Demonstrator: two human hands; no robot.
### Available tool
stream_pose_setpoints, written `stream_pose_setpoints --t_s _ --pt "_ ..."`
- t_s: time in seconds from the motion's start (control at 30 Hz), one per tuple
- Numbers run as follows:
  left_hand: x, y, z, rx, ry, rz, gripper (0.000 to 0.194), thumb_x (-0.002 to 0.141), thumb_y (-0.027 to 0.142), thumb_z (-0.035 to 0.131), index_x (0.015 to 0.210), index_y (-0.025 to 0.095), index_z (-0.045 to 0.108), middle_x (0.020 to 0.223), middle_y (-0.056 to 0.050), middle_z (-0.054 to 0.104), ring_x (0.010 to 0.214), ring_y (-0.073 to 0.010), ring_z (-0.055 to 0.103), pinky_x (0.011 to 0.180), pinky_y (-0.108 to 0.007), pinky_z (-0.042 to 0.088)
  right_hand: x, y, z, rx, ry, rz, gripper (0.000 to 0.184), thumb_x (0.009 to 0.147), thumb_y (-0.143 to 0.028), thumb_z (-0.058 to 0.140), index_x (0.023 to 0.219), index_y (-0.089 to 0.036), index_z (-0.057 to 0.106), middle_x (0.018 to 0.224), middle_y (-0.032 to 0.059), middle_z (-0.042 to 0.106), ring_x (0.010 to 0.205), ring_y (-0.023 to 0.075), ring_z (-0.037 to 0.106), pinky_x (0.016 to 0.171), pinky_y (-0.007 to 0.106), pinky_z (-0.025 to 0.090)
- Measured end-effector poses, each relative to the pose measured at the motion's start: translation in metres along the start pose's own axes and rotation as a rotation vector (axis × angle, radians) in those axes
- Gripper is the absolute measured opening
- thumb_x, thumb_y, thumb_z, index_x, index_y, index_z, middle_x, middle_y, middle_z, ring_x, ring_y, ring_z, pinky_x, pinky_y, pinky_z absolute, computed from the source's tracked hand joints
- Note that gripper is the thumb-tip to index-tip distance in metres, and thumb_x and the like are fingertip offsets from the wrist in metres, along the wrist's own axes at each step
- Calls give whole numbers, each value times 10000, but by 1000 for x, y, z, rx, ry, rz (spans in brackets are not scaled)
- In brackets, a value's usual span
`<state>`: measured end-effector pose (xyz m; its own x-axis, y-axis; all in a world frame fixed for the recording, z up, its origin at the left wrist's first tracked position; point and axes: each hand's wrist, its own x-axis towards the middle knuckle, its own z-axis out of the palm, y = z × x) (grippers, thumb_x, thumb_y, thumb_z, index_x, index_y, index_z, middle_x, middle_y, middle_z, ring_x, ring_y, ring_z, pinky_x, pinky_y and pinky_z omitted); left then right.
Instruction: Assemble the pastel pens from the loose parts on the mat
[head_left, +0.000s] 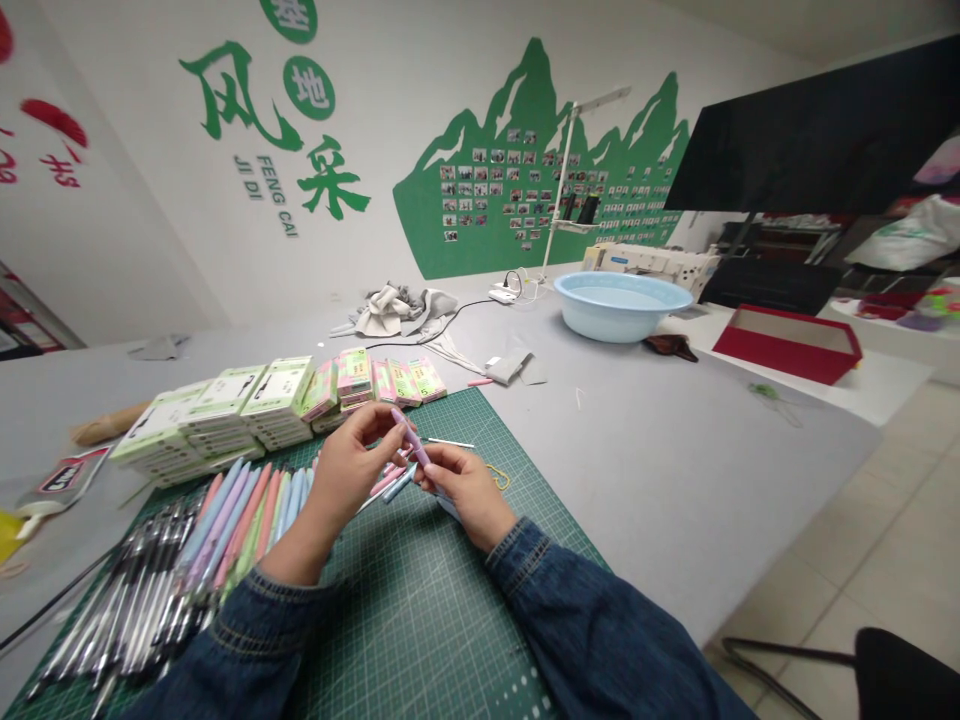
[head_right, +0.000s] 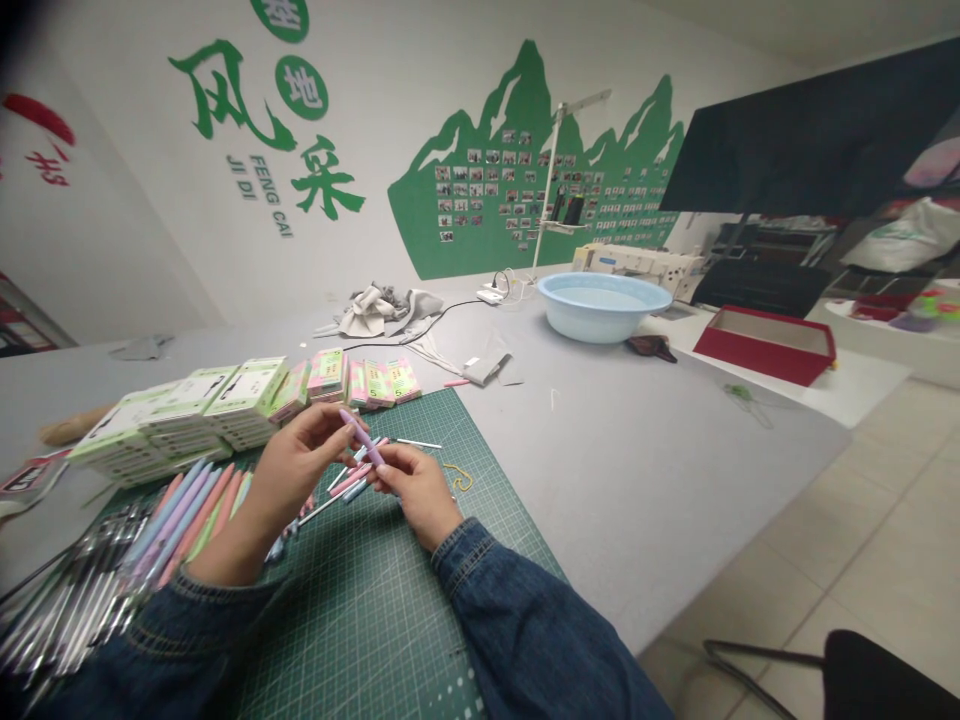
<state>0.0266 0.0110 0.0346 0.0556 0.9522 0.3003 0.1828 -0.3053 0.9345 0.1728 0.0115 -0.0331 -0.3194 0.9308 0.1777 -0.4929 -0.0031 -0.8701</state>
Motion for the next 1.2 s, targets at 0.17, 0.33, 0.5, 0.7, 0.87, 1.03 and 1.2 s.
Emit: stream_pose_setpoints --t_s 0.17,0.33,0.5,0.7,0.87,1.03,1.2 --pt "-1 2 -4 -11 -26 8 193 802 352 606 887 180 593 845 -41 645 756 -181 631 584 -270 540 -1 -1 2 11 -28 -5 215 755 -267 652 934 -149 673 732 23 634 631 105 511 638 258 386" --pt "-2 -2 -6 -11 -64 -7 185 809 344 603 887 176 596 843 -39 642 750 -169 617 592 -258 529 -1 1 3 36 -16 -6 231 739 -272 670 938 -160 634 712 9 635 632 109 535 612 245 391" --pt "-5 -7 -6 -54 -37 -21 183 813 340 603 895 177 589 860 -36 634 750 -167 614 593 -261 531 -2 1 6 1 48 -19 286 657 -210 739 899 -176 591 779 -10 648 660 105 555 606 227 413" --pt "-8 -7 2 -87 4 -3 193 772 321 655 895 184 599 912 -36 625 797 -168 594 601 -247 509 -5 3 7 -63 146 -16 209 653 -210 747 759 -162 574 646 -50 585 558 83 514 558 215 406" --pt "-5 -15 7 -119 96 -27 171 699 283 729 800 168 655 765 -5 623 728 -137 576 658 -228 468 -5 4 5 -29 137 -1 215 659 -233 759 778 -155 599 666 -28 612 586 97 554 596 233 428" --pt "-3 -23 0 -227 27 -117 236 727 291 713 928 168 709 928 -62 694 894 -190 613 817 -277 461 -6 1 6 112 -34 159 260 756 -357 684 831 -113 639 701 30 632 579 97 570 597 239 431" --pt "-7 -26 -6 -275 -89 -164 300 800 310 647 1066 174 661 924 -78 709 902 -193 628 862 -311 455 -9 -2 12 230 -109 196 282 802 -382 638 888 -114 626 620 1 587 481 55 472 488 186 331"
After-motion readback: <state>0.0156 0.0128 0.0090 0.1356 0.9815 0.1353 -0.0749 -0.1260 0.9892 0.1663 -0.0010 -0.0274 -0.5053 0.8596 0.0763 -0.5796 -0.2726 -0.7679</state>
